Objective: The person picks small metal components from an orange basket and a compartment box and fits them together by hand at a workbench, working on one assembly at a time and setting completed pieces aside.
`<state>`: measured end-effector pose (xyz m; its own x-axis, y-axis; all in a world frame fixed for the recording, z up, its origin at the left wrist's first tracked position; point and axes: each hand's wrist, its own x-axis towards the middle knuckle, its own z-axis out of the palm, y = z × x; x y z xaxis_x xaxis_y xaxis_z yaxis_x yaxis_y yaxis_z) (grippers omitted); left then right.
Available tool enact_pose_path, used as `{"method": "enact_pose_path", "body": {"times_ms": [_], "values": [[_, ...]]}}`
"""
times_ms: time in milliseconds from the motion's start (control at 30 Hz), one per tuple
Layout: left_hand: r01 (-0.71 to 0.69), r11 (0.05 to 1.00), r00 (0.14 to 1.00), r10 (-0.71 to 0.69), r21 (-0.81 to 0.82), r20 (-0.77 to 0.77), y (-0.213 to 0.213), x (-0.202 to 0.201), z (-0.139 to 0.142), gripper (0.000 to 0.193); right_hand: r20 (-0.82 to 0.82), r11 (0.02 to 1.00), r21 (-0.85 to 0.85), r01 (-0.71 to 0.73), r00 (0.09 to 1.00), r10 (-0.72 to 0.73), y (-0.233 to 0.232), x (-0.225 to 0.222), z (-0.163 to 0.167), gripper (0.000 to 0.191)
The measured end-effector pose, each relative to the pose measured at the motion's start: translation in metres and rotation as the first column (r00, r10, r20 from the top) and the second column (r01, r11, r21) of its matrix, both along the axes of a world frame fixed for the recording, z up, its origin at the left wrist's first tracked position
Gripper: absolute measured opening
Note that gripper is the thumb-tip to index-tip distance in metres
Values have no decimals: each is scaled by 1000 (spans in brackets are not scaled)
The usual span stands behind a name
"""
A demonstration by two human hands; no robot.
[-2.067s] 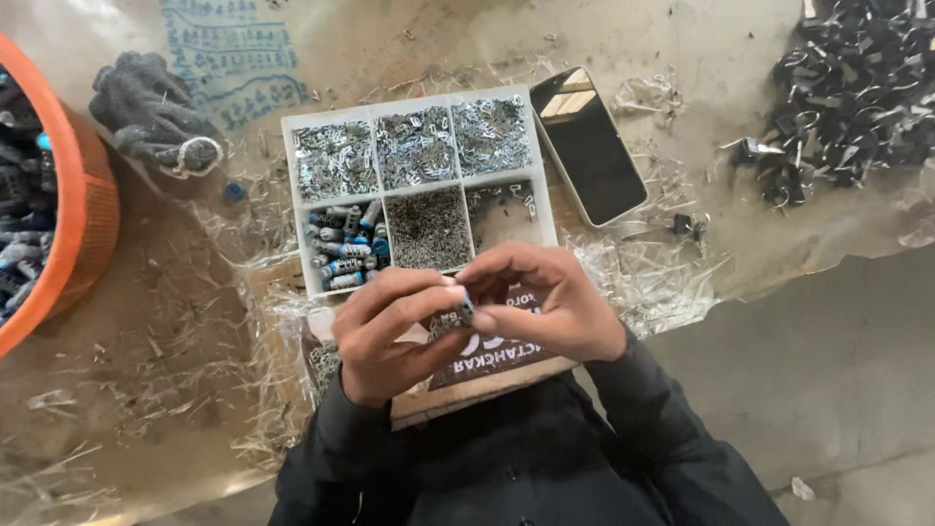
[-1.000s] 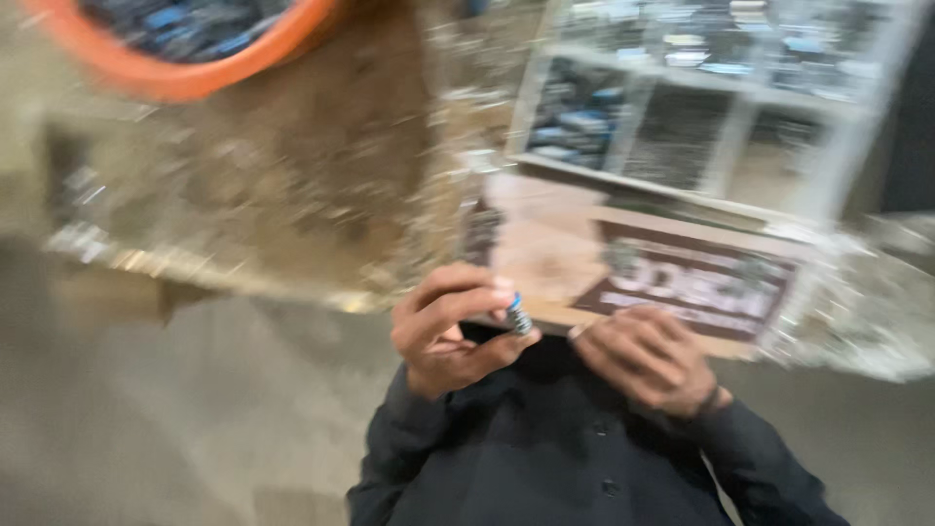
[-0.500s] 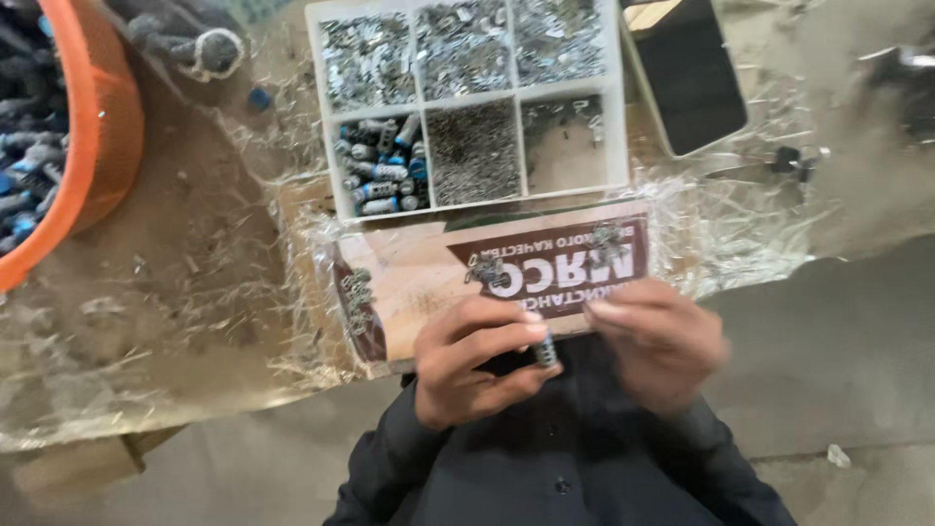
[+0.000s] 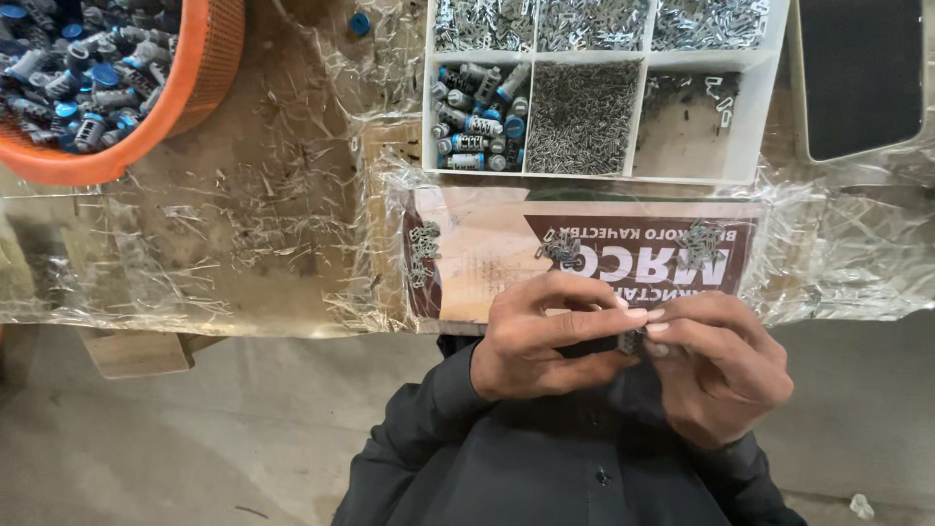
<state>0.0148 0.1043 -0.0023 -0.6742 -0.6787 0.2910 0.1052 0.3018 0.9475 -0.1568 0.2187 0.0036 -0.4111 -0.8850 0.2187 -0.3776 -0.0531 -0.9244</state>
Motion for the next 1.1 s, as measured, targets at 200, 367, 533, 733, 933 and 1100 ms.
{"method": "enact_pose_path", "body": {"times_ms": [200, 367, 533, 733, 933, 1100], "values": [[6, 999, 1000, -5, -36, 19, 0, -2, -8, 49, -5, 991, 133, -4, 1000, 5, 4, -7, -7, 22], [54, 997, 999, -54, -55, 6, 0, -1, -7, 47, 778, 961, 206, -186, 626, -45, 8, -24, -13, 28], [84, 996, 996, -84, 13, -29, -4, 1, -4, 42, -201, 948, 285, 142, 976, -86, 28, -20, -16, 26], [8, 1000, 1000, -8, -10, 19, -11, 0, -4, 42, -656, 937, 268, 224, 754, 7, 33, -16, -20, 63], [20, 999, 999, -19, -46, 35, -12, -6, -2, 42, -660, 913, 368, 178, 741, 121, 25, -14, -31, 81], [45, 997, 998, -42, -56, 51, -14, -7, -2, 42, -659, 984, 92, -155, 731, 176, 36, -32, -44, 50]]}}
